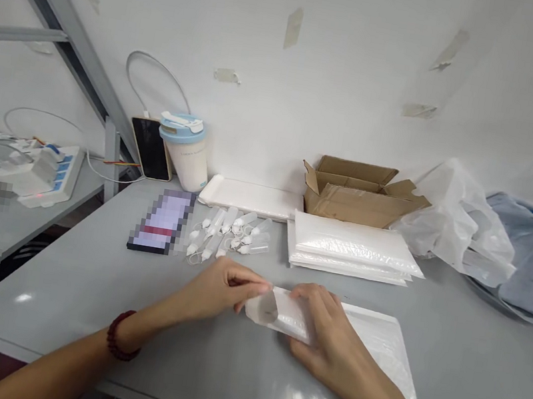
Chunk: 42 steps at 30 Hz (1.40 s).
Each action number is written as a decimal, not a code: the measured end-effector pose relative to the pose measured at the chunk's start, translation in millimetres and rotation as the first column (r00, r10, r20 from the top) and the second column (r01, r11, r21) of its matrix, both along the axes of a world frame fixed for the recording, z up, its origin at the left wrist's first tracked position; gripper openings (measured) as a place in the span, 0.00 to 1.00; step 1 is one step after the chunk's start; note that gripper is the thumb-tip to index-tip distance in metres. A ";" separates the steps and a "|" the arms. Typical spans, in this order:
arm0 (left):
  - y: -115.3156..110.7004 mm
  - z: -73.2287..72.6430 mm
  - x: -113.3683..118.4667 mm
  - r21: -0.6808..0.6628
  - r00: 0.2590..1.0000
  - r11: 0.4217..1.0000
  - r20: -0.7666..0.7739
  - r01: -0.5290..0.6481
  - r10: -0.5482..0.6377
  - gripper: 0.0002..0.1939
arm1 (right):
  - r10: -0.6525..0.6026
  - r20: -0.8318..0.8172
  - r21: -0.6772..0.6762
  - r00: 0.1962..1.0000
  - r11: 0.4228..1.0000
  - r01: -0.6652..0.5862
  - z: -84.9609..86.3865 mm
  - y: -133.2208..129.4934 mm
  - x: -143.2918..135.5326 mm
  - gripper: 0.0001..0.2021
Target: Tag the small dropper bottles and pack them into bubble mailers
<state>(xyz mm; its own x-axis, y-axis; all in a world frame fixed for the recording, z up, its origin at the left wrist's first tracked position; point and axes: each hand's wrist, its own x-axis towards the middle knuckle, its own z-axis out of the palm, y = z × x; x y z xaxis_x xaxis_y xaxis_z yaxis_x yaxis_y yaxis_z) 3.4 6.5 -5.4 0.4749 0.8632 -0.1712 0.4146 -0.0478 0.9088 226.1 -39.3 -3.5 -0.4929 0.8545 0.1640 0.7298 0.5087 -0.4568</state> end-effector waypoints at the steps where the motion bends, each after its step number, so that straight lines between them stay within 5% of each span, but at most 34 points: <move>1: 1.9 0.5 -2.8 0.046 0.998 0.997 -0.015 -0.059 0.060 0.15 | -0.007 0.004 0.003 1.000 1.000 0.007 -0.9 0.5 0.0 0.21; 3: 9.4 1.5 -12.2 0.186 0.971 0.958 -0.053 -0.219 0.233 0.14 | -0.027 0.008 0.016 1.000 1.000 0.027 -2.9 2.7 1.2 0.21; 5: 19.4 1.2 -23.8 0.391 0.911 0.857 -0.096 -0.337 0.402 0.13 | -0.043 0.008 0.030 0.999 0.999 0.043 -4.8 5.4 3.3 0.21; 8: 33.7 -2.2 -39.4 0.652 0.833 0.686 -0.149 -0.323 0.533 0.11 | -0.058 0.006 0.045 0.998 0.997 0.058 -6.9 8.3 5.6 0.21; 10: 40.8 -6.1 -46.4 0.723 0.805 0.633 -0.186 -0.276 0.563 0.11 | -0.062 0.011 0.056 0.998 0.997 0.062 -7.5 9.1 5.9 0.20; 21: 54.3 -23.0 -43.5 0.763 0.813 0.626 -0.258 -0.159 0.522 0.12 | -0.056 0.038 0.108 0.998 0.993 0.052 -11.7 9.1 3.8 0.19; 27: 48.7 -5.0 -46.7 0.727 0.786 0.548 -0.017 -0.414 0.617 0.09 | -0.055 0.007 0.104 0.998 0.993 0.054 -14.5 10.2 5.2 0.19; 30: 43.4 10.6 -53.0 0.490 0.820 0.691 0.093 -0.531 0.564 0.08 | -0.067 0.002 0.073 0.998 0.995 0.067 -12.7 10.3 5.5 0.19; 32: 39.3 18.9 -55.0 0.302 0.891 0.840 0.098 -0.451 0.443 0.09 | -0.075 0.000 0.049 0.997 0.996 0.075 -11.5 10.3 5.8 0.19; 34: 34.8 22.9 -52.6 0.203 0.949 0.927 0.054 -0.315 0.310 0.09 | -0.082 0.000 0.027 0.997 0.996 0.082 -11.1 10.2 6.1 0.19; 42: 14.0 -3.2 -12.0 0.158 0.988 0.987 -0.155 0.022 0.003 0.08 | -0.079 -0.009 -0.044 0.997 0.996 0.078 -11.9 9.8 4.8 0.19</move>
